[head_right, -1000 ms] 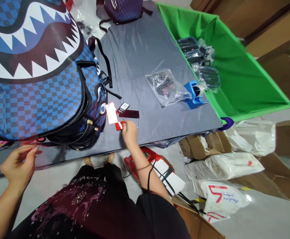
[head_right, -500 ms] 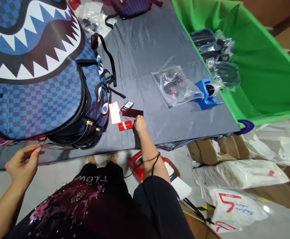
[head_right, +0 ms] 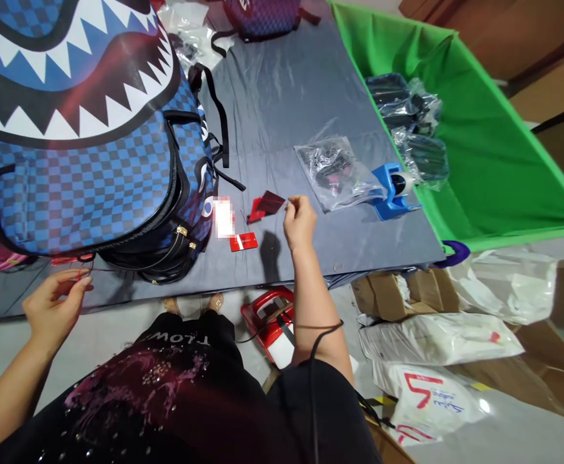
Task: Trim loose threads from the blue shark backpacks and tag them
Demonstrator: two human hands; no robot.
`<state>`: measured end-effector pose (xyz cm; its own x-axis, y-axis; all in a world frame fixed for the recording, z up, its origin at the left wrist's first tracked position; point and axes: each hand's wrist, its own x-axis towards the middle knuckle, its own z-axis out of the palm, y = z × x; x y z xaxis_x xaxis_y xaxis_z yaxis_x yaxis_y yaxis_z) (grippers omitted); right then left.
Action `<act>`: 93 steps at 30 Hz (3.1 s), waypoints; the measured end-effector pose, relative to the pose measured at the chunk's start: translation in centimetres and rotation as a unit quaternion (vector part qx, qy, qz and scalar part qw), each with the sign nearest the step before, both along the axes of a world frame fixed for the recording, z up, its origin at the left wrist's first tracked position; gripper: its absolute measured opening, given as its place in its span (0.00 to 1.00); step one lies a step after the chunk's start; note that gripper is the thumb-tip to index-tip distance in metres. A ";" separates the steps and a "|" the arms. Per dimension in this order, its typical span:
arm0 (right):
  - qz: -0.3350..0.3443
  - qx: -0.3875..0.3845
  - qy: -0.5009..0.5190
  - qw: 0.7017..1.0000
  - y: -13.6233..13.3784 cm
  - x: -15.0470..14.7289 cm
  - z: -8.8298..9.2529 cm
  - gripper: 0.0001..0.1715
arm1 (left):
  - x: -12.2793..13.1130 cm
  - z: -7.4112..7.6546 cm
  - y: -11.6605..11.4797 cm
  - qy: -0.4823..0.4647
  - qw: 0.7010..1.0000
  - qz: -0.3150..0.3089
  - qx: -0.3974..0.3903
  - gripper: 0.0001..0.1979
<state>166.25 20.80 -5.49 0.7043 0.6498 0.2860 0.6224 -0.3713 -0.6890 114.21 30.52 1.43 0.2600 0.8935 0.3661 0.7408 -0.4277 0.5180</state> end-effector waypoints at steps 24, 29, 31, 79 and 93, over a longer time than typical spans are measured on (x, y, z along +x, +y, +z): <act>0.247 -0.095 0.069 0.962 0.1 -41.9 5.8 0.11 | -7.3 -5.1 1.7 -0.124 0.844 -0.352 -0.385 0.14; 0.220 -0.390 -0.008 0.894 4.5 -45.3 1.0 0.25 | -10.4 -7.4 7.5 0.031 0.895 -0.245 -0.370 0.16; 0.218 -0.468 -0.048 0.855 7.1 -46.6 0.0 0.32 | -10.4 -8.0 9.2 0.087 0.900 -0.232 -0.357 0.16; -0.120 -0.301 -0.050 0.945 10.7 -42.6 -2.6 0.15 | 4.1 -8.3 14.1 0.143 0.827 -0.434 -0.328 0.17; -0.098 0.002 -0.027 0.995 9.6 -42.8 -3.4 0.13 | -0.9 -8.4 18.5 0.028 0.703 -0.575 -0.417 0.26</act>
<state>123.50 30.40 -8.86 0.8010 0.4998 0.3295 0.5744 -0.4867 -0.6582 113.27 49.02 -7.02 0.9796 -0.0212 -0.1998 0.1822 -0.3253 0.9279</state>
